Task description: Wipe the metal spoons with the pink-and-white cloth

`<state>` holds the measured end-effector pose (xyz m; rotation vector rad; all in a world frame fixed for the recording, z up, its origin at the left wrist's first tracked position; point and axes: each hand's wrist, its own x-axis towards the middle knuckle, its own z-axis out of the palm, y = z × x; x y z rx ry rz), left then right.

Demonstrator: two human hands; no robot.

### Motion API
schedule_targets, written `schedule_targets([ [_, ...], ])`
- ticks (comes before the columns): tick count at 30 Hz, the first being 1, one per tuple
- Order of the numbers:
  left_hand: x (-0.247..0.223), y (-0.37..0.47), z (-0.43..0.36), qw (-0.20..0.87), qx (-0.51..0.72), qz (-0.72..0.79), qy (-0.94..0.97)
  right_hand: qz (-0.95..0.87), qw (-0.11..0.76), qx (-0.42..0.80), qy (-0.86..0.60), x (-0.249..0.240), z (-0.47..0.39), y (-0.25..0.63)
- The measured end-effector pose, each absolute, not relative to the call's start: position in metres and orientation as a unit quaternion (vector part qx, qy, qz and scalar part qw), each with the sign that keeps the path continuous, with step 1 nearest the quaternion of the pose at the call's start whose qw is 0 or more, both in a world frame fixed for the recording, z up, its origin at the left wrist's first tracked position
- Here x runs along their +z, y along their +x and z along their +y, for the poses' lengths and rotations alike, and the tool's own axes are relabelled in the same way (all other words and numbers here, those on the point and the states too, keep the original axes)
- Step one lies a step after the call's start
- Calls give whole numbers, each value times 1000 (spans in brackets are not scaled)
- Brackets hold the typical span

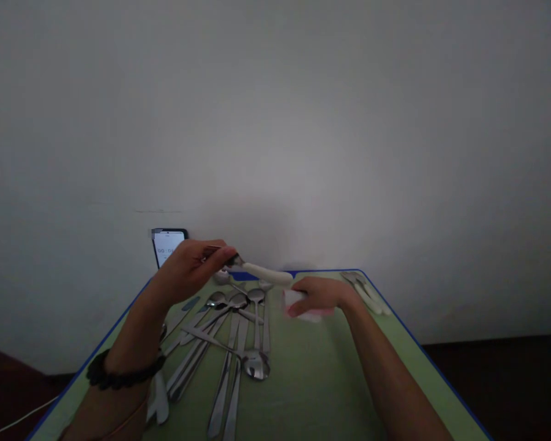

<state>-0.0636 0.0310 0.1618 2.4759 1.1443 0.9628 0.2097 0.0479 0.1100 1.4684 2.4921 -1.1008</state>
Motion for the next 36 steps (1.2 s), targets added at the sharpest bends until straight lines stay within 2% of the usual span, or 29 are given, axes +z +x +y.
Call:
schedule_targets([
  [2, 161, -62, 31, 129, 308, 381, 862, 817, -13, -344, 463, 112, 42, 205],
  [4, 157, -55, 32, 139, 302, 364, 870, 817, -98, -354, 444, 119, 30, 204],
  [9, 139, -26, 38, 195, 297, 325, 876, 756, -174, -536, 333, 126, -2, 209],
  [11, 131, -16, 40, 210, 283, 317, 880, 737, -202, -552, 335, 120, -6, 215],
  [13, 121, -7, 41, 204, 268, 332, 881, 734, -207, -540, 356, 115, -5, 224],
  [15, 110, 1, 42, 208, 223, 337, 891, 742, -177, -518, 388, 111, -3, 236],
  [18, 91, 11, 44, 195, 138, 375, 896, 769, -129, -405, 478, 99, -5, 256],
  [21, 73, 21, 43, 160, 136, 387, 898, 747, -112, -225, 615, 72, -16, 269],
  [25, 58, 31, 40, 150, 106, 339, 923, 663, -74, -96, 739, 31, -33, 274],
  [30, 51, 36, 36, 139, 16, 301, 943, 658, -19, 60, 751, 14, -36, 270],
  [36, 50, 37, 34, 165, 21, 284, 944, 658, -12, 162, 735, 14, -23, 271],
])
